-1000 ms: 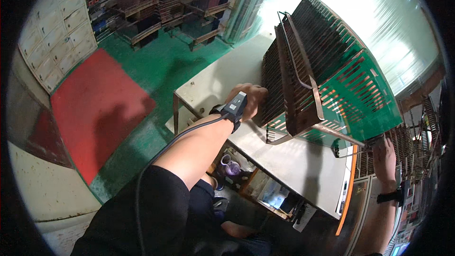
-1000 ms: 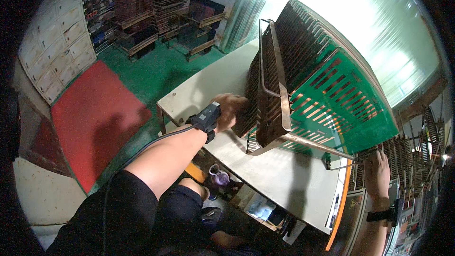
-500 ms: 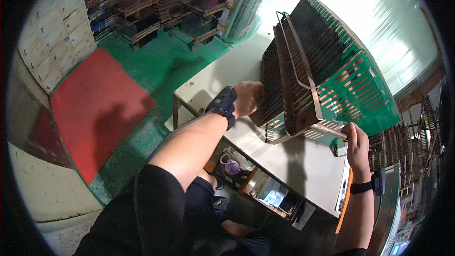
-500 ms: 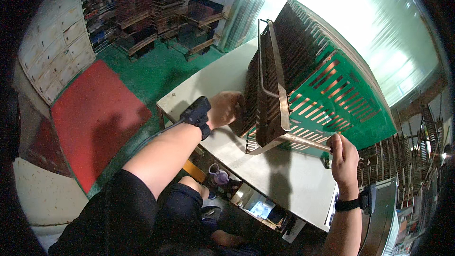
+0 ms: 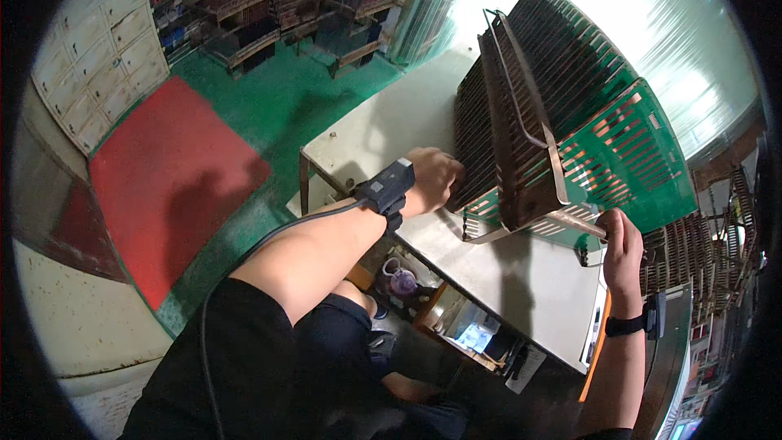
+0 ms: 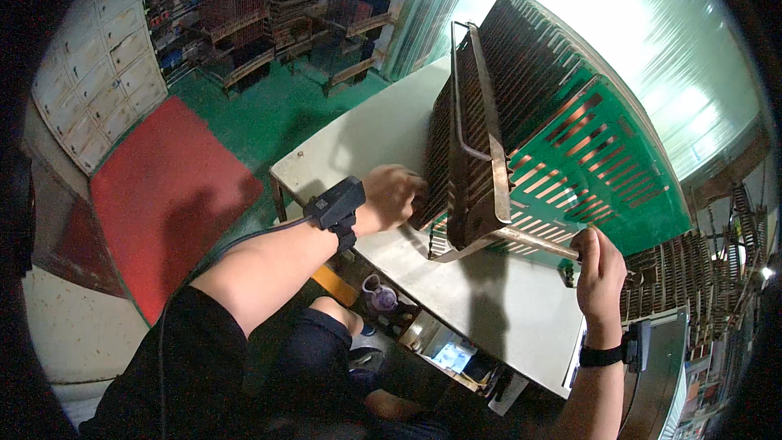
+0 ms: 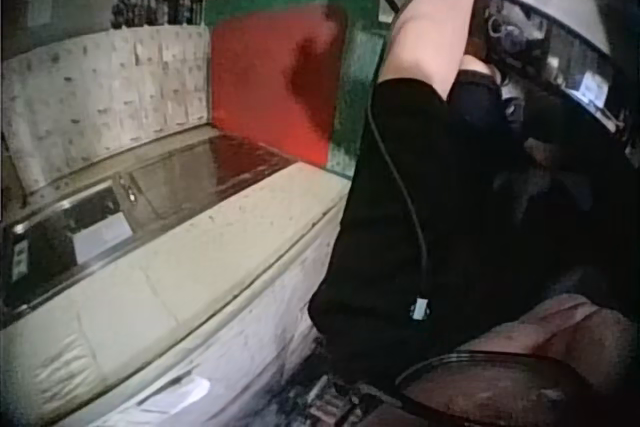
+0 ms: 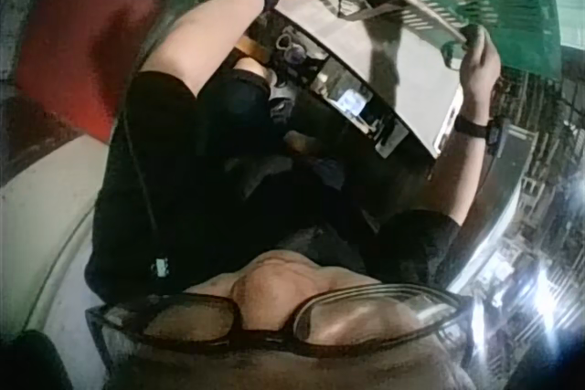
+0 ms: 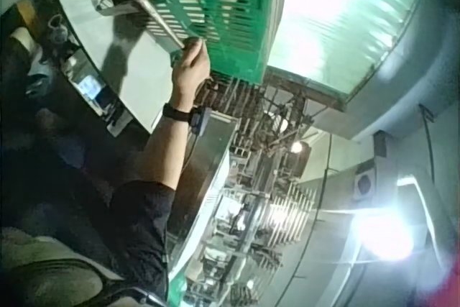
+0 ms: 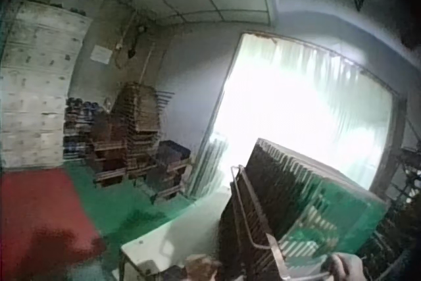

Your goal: Manually loading green circuit boards into a holding rack and feeding them onto a conveyor machine.

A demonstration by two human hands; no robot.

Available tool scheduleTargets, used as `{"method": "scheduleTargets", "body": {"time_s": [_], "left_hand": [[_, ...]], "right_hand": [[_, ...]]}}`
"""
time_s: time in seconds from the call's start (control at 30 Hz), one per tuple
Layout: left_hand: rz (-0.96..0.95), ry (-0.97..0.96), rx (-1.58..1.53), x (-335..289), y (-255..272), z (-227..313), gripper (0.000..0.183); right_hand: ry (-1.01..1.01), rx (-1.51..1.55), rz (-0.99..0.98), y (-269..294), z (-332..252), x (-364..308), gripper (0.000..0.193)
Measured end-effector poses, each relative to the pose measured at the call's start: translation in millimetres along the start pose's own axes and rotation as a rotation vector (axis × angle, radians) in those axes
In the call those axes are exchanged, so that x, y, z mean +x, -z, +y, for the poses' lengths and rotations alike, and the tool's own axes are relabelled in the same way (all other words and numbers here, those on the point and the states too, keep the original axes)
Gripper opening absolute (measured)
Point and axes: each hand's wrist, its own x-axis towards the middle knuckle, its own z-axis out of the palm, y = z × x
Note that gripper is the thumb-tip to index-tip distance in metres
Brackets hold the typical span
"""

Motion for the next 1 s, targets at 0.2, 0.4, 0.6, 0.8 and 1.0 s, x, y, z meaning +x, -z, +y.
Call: {"method": "scheduleTargets", "body": {"time_s": [0.2,0.4,0.6,0.8,1.0], "left_hand": [[0.064,-0.031,-0.027,1.1,2.8,-0.3,0.022],[0.098,0.005,0.036,1.3,0.7,4.0,0.023],[0.031,0.066,-0.003,0.0,8.0,5.7,0.027],[-0.036,0.066,-0.098,-21.4,15.1,16.3,0.023],[-0.03,0.083,-0.128,-24.5,16.8,21.6,0.023]], "right_hand": [[-0.008,0.028,-0.017,-0.2,2.0,-0.3,0.044],[-0.005,0.003,-0.034,-0.3,5.3,0.4,0.043],[-0.057,-0.029,-0.012,-0.8,2.3,0.7,0.045],[-0.006,-0.088,0.006,-0.4,-3.1,0.5,0.046],[-0.038,-0.033,0.008,-2.0,-1.1,0.1,0.046]]}}
